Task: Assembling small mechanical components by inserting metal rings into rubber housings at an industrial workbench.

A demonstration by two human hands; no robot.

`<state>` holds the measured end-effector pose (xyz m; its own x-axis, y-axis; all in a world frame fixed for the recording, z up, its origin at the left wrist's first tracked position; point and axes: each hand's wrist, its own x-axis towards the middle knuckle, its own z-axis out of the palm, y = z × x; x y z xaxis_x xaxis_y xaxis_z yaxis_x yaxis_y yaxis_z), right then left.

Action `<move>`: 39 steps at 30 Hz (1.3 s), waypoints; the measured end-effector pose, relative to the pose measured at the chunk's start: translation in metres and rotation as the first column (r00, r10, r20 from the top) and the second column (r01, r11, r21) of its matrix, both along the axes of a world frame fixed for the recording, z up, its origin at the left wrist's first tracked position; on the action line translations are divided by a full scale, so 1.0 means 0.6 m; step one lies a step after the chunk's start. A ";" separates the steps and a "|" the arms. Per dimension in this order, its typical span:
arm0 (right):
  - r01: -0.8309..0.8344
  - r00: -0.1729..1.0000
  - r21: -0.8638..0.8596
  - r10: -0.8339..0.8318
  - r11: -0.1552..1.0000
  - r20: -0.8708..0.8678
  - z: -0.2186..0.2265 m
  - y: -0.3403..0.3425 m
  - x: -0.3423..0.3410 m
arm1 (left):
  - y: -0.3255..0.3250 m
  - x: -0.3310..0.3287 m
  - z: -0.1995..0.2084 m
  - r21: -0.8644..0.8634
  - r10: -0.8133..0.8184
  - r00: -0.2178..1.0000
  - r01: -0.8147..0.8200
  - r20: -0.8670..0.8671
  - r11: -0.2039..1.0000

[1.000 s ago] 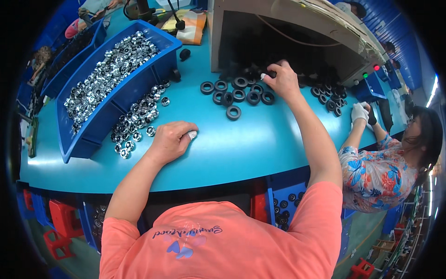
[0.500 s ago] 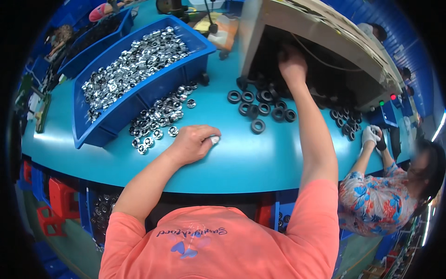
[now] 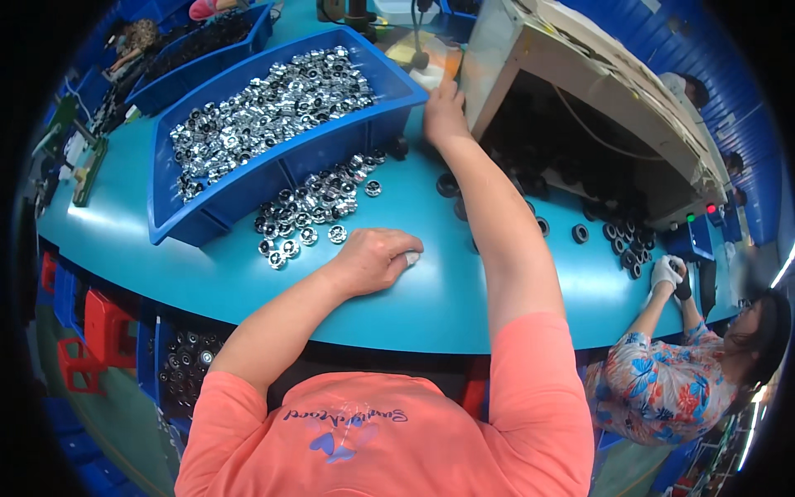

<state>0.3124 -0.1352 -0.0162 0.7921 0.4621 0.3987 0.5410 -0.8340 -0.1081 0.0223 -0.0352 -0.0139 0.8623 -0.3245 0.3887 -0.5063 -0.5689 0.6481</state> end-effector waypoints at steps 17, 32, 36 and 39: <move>0.059 0.989 -0.060 -0.066 0.996 -0.136 0.021 -0.001 -0.018 | 0.007 -0.005 -0.011 -0.014 0.000 1.000 -0.001 -0.031 1.000; -0.308 0.951 -0.174 0.305 0.935 -0.044 0.033 -0.057 -0.128 | 0.002 -0.010 -0.012 0.004 -0.002 0.999 0.001 0.048 1.000; -0.396 0.918 -0.278 0.375 0.875 -0.130 0.067 -0.051 -0.211 | 0.004 -0.015 -0.005 0.014 0.000 1.000 -0.001 0.029 1.000; -0.453 0.887 -0.309 0.388 0.836 -0.249 0.101 -0.073 -0.257 | 0.003 -0.015 -0.010 -0.013 0.014 0.998 -0.013 0.066 1.000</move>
<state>0.1581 -0.1788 0.0444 0.5288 0.8484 0.0260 0.8481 -0.5293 0.0236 0.0134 -0.0333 -0.0202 0.8386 -0.3079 0.4494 -0.5410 -0.5676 0.6206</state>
